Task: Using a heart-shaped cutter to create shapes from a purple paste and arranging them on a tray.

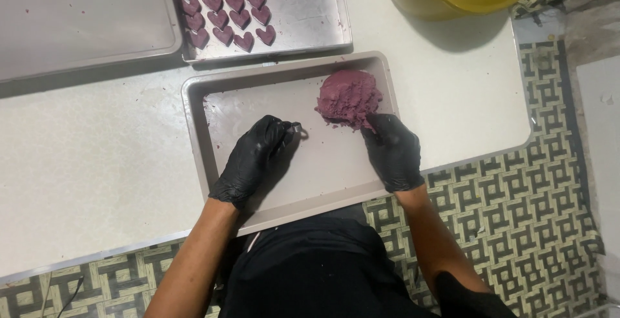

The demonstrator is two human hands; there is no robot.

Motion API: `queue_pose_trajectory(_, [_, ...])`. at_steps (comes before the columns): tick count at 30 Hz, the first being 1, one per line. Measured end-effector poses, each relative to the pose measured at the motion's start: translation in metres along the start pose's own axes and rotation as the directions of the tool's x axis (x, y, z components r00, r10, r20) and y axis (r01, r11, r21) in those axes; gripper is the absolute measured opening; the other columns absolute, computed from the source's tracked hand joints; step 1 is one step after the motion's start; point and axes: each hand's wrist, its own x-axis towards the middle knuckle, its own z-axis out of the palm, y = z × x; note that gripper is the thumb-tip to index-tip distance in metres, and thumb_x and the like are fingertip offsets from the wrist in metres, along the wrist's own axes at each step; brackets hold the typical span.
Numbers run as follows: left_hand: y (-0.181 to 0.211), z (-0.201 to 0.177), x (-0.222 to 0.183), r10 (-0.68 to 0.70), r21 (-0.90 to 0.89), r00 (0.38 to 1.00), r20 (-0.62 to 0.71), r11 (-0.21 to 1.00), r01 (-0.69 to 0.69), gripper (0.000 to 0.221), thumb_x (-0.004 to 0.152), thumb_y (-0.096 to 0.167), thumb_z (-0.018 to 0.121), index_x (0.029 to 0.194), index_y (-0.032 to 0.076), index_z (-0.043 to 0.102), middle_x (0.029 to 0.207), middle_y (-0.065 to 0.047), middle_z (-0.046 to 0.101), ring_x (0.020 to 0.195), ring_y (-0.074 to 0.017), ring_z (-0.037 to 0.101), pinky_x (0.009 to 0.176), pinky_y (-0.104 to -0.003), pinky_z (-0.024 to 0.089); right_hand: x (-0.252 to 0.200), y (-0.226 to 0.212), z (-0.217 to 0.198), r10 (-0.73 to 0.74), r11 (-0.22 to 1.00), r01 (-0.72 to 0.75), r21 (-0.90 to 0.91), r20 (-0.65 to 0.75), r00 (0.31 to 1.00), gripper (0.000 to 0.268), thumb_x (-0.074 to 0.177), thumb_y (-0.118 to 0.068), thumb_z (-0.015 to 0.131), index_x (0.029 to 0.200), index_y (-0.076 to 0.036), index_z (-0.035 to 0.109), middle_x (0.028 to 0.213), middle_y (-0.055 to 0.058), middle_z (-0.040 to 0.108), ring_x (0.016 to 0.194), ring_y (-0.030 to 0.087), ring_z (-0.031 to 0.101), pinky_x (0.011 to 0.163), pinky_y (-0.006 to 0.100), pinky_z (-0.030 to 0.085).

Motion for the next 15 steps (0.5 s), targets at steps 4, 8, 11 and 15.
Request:
queue_pose_trajectory(4, [-0.004,0.003,-0.002,-0.014,-0.016,1.000,-0.016,1.000,0.014,0.010,0.100,0.019,0.063,0.098,0.012,0.070,0.082,-0.010,0.065,0.080,-0.0367,0.070,0.060,-0.049,0.059,0.006,-0.019,-0.016,0.089,0.992,-0.087,0.095,-0.017,0.996,0.017,0.090,-0.015,0.083,0.103,-0.013,0.074,0.087,0.006,0.073,0.080,0.026,0.075,0.063,0.035,0.063])
queue_pose_trajectory(8, [-0.020,0.004,-0.003,-0.011,-0.014,0.997,0.079,1.000,0.013,0.010,0.100,0.020,0.061,0.100,0.015,0.069,0.086,-0.008,0.065,0.082,-0.0382,0.070,0.062,-0.051,0.060,0.009,-0.013,-0.010,-0.091,0.996,0.089,-0.023,-0.098,0.991,0.023,0.087,-0.022,0.086,0.105,-0.016,0.074,0.094,0.001,0.069,0.089,0.025,0.074,0.068,0.034,0.064])
queue_pose_trajectory(11, [-0.024,0.011,-0.006,-0.022,0.056,0.996,0.083,0.998,0.017,0.009,0.098,0.021,0.061,0.095,0.018,0.069,0.081,-0.006,0.063,0.075,-0.0377,0.068,0.060,-0.052,0.059,0.010,-0.011,0.011,-0.107,0.970,0.083,-0.228,-0.095,0.990,0.036,0.087,-0.034,0.086,0.104,-0.009,0.068,0.089,0.006,0.061,0.083,0.031,0.073,0.068,0.046,0.066])
queue_pose_trajectory(15, [-0.042,0.016,-0.013,-0.041,0.144,0.987,0.157,0.989,0.018,0.009,0.096,0.025,0.061,0.091,0.021,0.067,0.080,-0.006,0.061,0.076,-0.0364,0.069,0.064,-0.051,0.061,0.027,-0.021,0.010,-0.319,0.905,0.285,-0.315,-0.061,0.946,0.020,0.088,-0.032,0.084,0.097,-0.018,0.074,0.092,0.004,0.063,0.087,0.027,0.070,0.073,0.037,0.063])
